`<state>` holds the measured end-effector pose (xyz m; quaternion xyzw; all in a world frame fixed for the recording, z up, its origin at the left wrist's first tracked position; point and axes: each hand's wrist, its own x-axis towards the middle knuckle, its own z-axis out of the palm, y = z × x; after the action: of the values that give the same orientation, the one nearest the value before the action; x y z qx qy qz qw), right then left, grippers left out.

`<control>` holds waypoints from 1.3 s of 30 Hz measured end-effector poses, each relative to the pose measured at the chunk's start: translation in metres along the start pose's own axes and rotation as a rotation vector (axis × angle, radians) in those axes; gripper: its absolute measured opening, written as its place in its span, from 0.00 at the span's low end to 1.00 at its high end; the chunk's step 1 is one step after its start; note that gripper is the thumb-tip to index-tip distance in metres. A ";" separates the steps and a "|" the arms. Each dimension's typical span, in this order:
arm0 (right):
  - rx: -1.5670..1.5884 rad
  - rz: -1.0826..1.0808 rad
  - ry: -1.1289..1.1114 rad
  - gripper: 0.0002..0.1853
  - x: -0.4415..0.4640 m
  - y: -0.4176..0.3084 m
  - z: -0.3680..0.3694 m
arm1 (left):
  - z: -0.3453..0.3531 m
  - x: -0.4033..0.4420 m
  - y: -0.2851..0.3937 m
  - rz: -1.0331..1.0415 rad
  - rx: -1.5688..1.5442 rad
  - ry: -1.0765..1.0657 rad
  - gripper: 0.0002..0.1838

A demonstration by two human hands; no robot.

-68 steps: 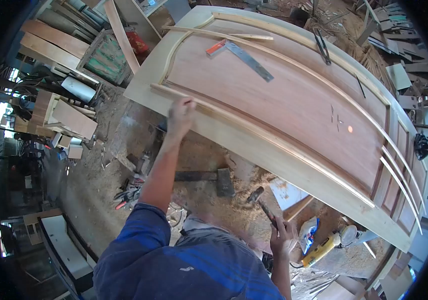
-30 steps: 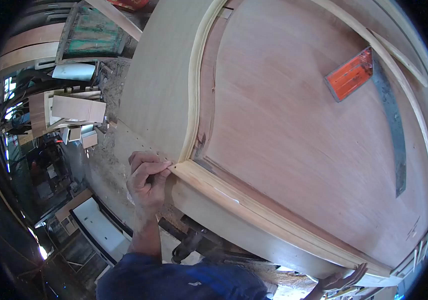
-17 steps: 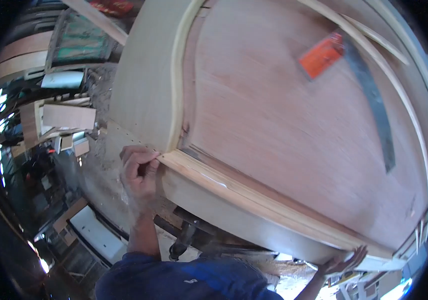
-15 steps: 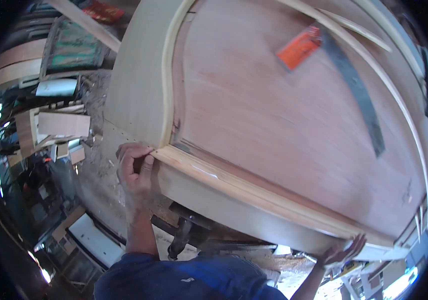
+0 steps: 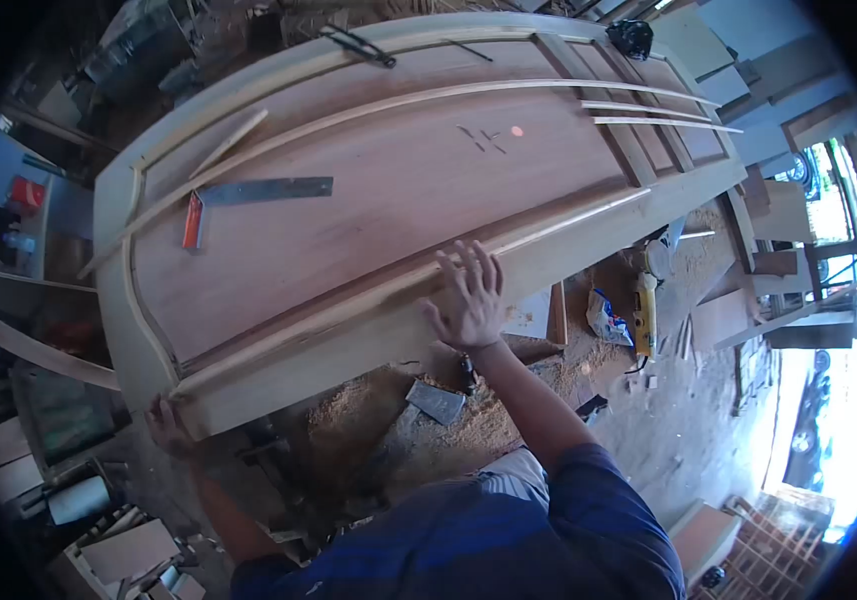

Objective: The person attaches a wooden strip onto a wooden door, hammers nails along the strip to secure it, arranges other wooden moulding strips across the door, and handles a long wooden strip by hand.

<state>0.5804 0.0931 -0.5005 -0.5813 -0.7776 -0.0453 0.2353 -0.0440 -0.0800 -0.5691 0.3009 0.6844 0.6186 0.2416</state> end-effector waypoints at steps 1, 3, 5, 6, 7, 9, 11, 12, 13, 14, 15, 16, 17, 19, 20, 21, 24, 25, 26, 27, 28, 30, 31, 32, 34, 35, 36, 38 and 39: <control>0.014 -0.003 0.001 0.39 0.000 -0.001 -0.002 | -0.001 0.005 -0.004 0.042 0.071 0.026 0.22; 0.084 0.016 0.007 0.34 0.004 -0.006 -0.017 | 0.002 0.012 -0.004 0.115 0.215 0.088 0.24; 0.148 0.002 0.070 0.28 0.007 0.001 -0.021 | 0.054 -0.022 0.038 0.330 0.398 0.021 0.26; 0.176 0.029 0.099 0.23 0.012 0.020 -0.017 | 0.088 -0.043 0.061 0.390 0.439 -0.024 0.27; 0.205 0.049 0.123 0.19 0.027 0.055 -0.007 | 0.134 -0.063 0.080 0.351 0.385 -0.092 0.26; 0.117 0.181 0.093 0.08 0.076 0.111 -0.008 | 0.269 -0.133 0.149 0.484 0.600 -0.336 0.17; 0.244 0.300 0.156 0.08 0.119 0.158 -0.005 | 0.353 -0.167 0.161 0.429 0.451 -0.575 0.14; 0.231 0.322 0.129 0.08 0.137 0.179 0.003 | 0.391 -0.175 0.147 0.603 0.477 -0.602 0.16; 0.218 0.344 0.102 0.08 0.149 0.198 0.017 | 0.426 -0.187 0.160 0.607 0.480 -0.673 0.17; 0.206 0.364 0.077 0.08 0.158 0.213 0.026 | 0.456 -0.198 0.173 0.612 0.483 -0.741 0.17; 0.150 0.330 0.035 0.08 0.166 0.221 0.029 | 0.483 -0.206 0.178 0.625 0.505 -0.760 0.17; 0.093 0.301 -0.008 0.08 0.174 0.223 0.033 | 0.507 -0.215 0.179 0.635 0.530 -0.784 0.17; 0.035 0.277 -0.054 0.08 0.178 0.225 0.038 | 0.524 -0.220 0.179 0.644 0.555 -0.814 0.17; 0.025 0.308 -0.122 0.08 0.187 0.240 0.071 | 0.551 -0.227 0.180 0.600 0.598 -0.851 0.17; 0.020 0.323 -0.154 0.08 0.192 0.237 0.061 | 0.563 -0.233 0.180 0.576 0.619 -0.877 0.17; 0.021 0.337 -0.189 0.08 0.196 0.230 0.051 | 0.572 -0.238 0.178 0.562 0.627 -0.898 0.17; -0.090 0.258 -0.163 0.10 0.199 0.227 0.053 | 0.593 -0.242 0.172 0.542 0.654 -0.932 0.17; -0.090 0.222 -0.169 0.11 0.199 0.232 0.057 | 0.597 -0.242 0.170 0.543 0.655 -0.934 0.17; -0.090 0.183 -0.178 0.12 0.199 0.235 0.061 | 0.600 -0.244 0.166 0.540 0.655 -0.935 0.16; -0.088 0.142 -0.189 0.13 0.199 0.237 0.058 | 0.603 -0.246 0.171 0.551 0.644 -0.935 0.16; 0.030 0.201 -0.205 0.12 0.200 0.241 0.055 | 0.605 -0.248 0.176 0.561 0.634 -0.933 0.16; 0.271 0.317 -0.247 0.12 0.194 0.253 0.039 | 0.606 -0.249 0.178 0.583 0.600 -0.925 0.15; 0.410 0.342 -0.176 0.11 0.184 0.260 0.022 | 0.610 -0.248 0.176 0.592 0.571 -0.916 0.15; 0.548 0.362 -0.112 0.10 0.169 0.265 -0.002 | 0.612 -0.248 0.173 0.593 0.542 -0.901 0.14; 0.537 0.407 -0.064 0.10 0.136 0.270 -0.055 | 0.611 -0.250 0.174 0.560 0.505 -0.869 0.13; 0.602 0.488 -0.052 0.12 0.116 0.270 -0.080 | 0.611 -0.250 0.174 0.542 0.486 -0.858 0.13; 0.671 0.544 -0.041 0.12 0.092 0.278 -0.091 | 0.611 -0.248 0.171 0.546 0.472 -0.863 0.12; 0.642 0.660 -0.089 0.12 0.052 0.275 -0.123 | 0.612 -0.249 0.173 0.528 0.495 -0.865 0.12; 0.661 0.654 -0.066 0.12 0.034 0.274 -0.128 | 0.614 -0.249 0.174 0.525 0.504 -0.866 0.12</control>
<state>0.8667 0.1666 -0.4288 -0.6910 -0.5332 0.3001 0.3850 0.5820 0.1826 -0.4794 0.7358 0.5517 0.2955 0.2588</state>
